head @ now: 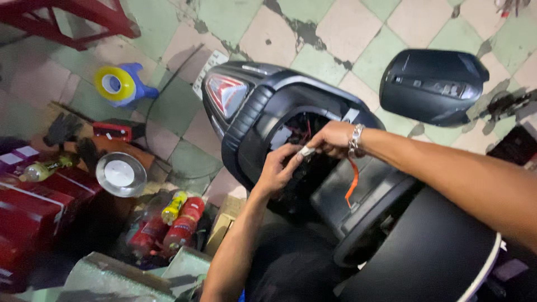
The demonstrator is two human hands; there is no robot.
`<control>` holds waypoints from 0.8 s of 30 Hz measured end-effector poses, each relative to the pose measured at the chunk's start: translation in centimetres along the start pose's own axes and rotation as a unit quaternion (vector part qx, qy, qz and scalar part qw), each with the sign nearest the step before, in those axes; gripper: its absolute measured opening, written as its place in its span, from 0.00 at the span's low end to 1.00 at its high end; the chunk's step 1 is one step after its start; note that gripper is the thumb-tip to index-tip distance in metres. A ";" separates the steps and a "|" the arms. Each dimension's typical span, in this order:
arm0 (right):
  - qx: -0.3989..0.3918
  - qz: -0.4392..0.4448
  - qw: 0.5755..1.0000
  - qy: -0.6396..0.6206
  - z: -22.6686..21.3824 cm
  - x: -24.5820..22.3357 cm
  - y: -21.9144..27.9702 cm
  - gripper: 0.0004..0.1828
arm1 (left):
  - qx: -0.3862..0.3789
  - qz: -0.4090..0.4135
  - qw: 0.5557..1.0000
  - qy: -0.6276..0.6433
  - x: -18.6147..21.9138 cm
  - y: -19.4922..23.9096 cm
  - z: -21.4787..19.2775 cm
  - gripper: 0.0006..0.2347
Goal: The person uses a power drill to remove screws from the scooter's under-seat compartment, then removes the seat to access the battery and wiring. They manipulate wires and components under the seat, then move to the front of the scooter to remove a plastic cover. Finally, they unpack a new part from a box and prepare it for installation.
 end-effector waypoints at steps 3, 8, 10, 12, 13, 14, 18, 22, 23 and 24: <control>-0.027 -0.034 0.997 -0.064 -1.3 0.5 -0.3 0.16 | -0.008 -0.046 0.993 0.112 -1.8 0.8 -1.9 0.11; 0.091 -0.115 0.977 0.152 -6.4 0.5 -2.7 0.21 | -0.057 -0.006 0.996 -0.075 0.4 0.1 0.9 0.13; 0.109 -0.145 0.936 0.300 -7.2 0.0 -4.2 0.29 | -0.004 0.096 0.989 -0.112 4.0 -0.2 1.6 0.15; -0.025 -0.164 0.913 0.372 -3.9 1.0 -7.1 0.35 | 0.127 0.075 0.974 -0.173 6.0 0.6 0.3 0.22; -0.007 -0.142 0.926 0.350 -4.6 1.1 -8.9 0.34 | 0.193 0.062 0.957 -0.206 6.8 1.7 -0.9 0.25; 0.015 -0.117 0.936 0.330 -6.3 1.2 -9.9 0.34 | 0.186 0.028 0.971 -0.144 6.9 2.1 -0.7 0.21; -0.008 -0.061 0.939 0.339 -6.4 1.8 -10.9 0.40 | 0.086 -0.111 0.990 -0.004 8.4 4.5 2.9 0.20; 0.142 -0.050 0.946 0.288 -10.1 -1.2 -4.4 0.41 | -0.001 -0.147 0.987 0.061 11.6 5.1 5.5 0.31; 0.177 -0.055 0.950 0.250 -11.3 -1.9 -1.7 0.41 | -0.012 -0.127 0.990 0.062 12.7 5.0 5.7 0.32; 0.230 -0.089 0.944 0.219 -13.3 -2.7 1.5 0.41 | -0.026 -0.110 0.992 0.062 13.4 5.1 5.8 0.34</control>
Point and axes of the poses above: each hand's wrist, its own y-axis away from the middle knuckle, its own z-axis out of the palm, x = y × z, the point moved 10 cm from there along -y, towards the middle knuckle, and after that the axes turned 2 degrees about y, right-handed, at the moved point
